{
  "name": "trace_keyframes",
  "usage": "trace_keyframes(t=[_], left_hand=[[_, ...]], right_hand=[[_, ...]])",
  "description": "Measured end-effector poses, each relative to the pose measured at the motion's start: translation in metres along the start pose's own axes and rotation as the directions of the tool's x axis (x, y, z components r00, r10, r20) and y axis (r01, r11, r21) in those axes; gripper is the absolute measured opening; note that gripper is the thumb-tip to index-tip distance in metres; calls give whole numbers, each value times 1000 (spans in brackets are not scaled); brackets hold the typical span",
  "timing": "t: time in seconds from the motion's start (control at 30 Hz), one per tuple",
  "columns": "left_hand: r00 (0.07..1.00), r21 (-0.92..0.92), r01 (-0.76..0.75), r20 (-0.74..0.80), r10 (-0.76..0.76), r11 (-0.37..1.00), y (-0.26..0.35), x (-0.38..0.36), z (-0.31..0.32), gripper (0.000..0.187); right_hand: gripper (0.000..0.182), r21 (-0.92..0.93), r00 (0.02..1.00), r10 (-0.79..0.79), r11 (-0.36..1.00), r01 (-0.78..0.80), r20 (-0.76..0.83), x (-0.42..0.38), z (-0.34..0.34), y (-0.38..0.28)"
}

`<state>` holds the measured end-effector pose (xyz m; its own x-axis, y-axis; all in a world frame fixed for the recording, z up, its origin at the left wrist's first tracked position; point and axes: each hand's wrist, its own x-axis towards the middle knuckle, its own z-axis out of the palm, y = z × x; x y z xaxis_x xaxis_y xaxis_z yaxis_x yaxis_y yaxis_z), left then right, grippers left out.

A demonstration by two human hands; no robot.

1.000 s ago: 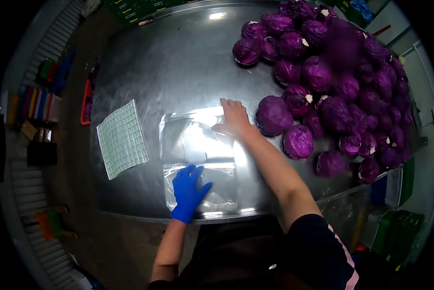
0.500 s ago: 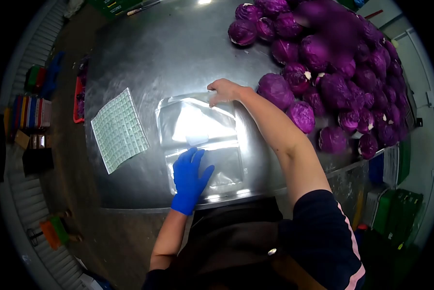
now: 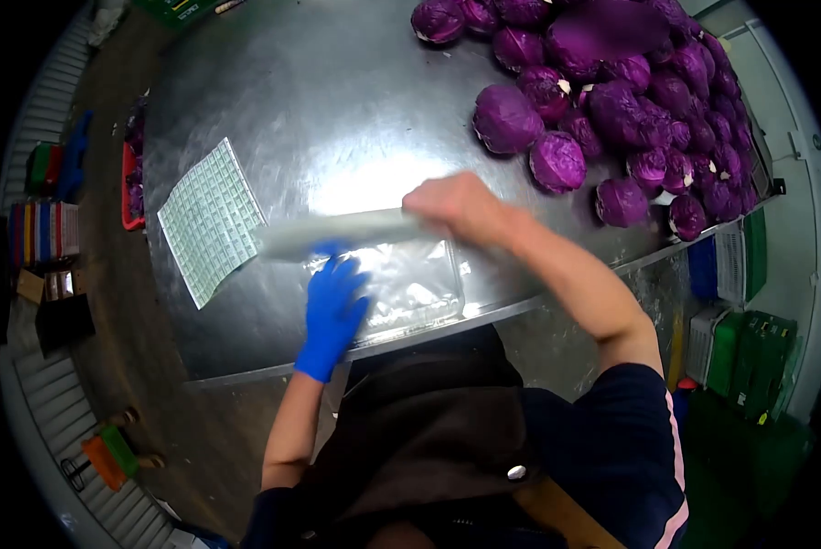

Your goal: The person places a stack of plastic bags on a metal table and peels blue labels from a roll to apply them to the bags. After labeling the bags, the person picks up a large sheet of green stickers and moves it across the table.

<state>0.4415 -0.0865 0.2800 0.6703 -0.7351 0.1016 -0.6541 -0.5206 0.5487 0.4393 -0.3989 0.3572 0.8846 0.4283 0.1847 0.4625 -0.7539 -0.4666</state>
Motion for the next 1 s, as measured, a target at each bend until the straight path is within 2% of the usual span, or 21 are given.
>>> trace_keyframes(t=[0.03, 0.07, 0.1, 0.13, 0.2, 0.23, 0.3, 0.37, 0.4, 0.47, 0.5, 0.53, 0.6, 0.63, 0.77, 0.93, 1.0], left_hand=[[972, -88, 213, 117, -202, 973, -14, -23, 1, 35], [890, -148, 424, 249, -382, 893, -28, -48, 1, 31], [919, -128, 391, -6, -395, 911, -33, -65, -5, 29], [889, -95, 360, -267, -372, 928, -41, -77, -11, 27], [854, -315, 436, -151, -499, 843, -72, -104, -32, 29], [852, -327, 414, -188, -488, 849, -65, -99, -38, 30], [843, -347, 363, -273, -463, 865, -50, -71, -58, 33], [962, -162, 189, -167, -216, 968, -15, -27, -71, 37], [990, -91, 87, -105, -96, 992, -10, -13, -63, 46], [982, 184, -44, 187, 9, 982, 6, 9, -47, 66], [964, 240, -127, 259, 62, 962, 5, 11, -31, 72], [942, 222, -126, 332, 46, 967, 2, 9, -13, 79], [945, 220, -94, 328, 17, 971, -1, 4, 7, 82], [942, 223, -87, 334, 8, 971, 1, 3, 10, 85], [959, 241, -81, 283, 10, 967, -8, -7, 32, 84], [972, 155, -82, 229, 45, 984, -7, -10, 22, 78], [992, -5, 11, 129, -10, 1000, -1, -14, 4, 73]], right_hand=[[20, -63, 993, -82, 995, 77, -83, -17, 11, -15], [18, -130, 973, -168, 980, 148, -157, -36, 30, -25], [17, -145, 975, -185, 975, 166, -123, -57, 52, -35], [15, -165, 974, -205, 968, 188, -92, -74, 72, -41], [16, -171, 989, -134, 975, 144, 67, -95, 97, -51], [20, -178, 991, -134, 976, 127, -26, -99, 111, -48], [22, -127, 995, -97, 987, 94, -17, -99, 112, -43], [29, -55, 995, -83, 995, 86, 57, -98, 100, -45], [32, -51, 993, -89, 994, 93, 78, -98, 93, -47], [39, -40, 986, -103, 993, 109, 131, -98, 79, -50], [44, -16, 980, -72, 997, 77, 187, -95, 74, -52], [47, -17, 986, -1, 1000, 4, 166, -86, 67, -54], [54, 0, 981, 147, 989, -148, 126, -64, 63, -66], [52, -145, 985, 166, 975, -171, -44, -55, 74, -69], [60, -217, 956, 289, 938, -271, 55, -53, 132, -48], [61, -188, 952, 289, 945, -268, 97, -47, 120, -52], [55, -109, 954, 300, 949, -297, 14, -25, 96, -64]])
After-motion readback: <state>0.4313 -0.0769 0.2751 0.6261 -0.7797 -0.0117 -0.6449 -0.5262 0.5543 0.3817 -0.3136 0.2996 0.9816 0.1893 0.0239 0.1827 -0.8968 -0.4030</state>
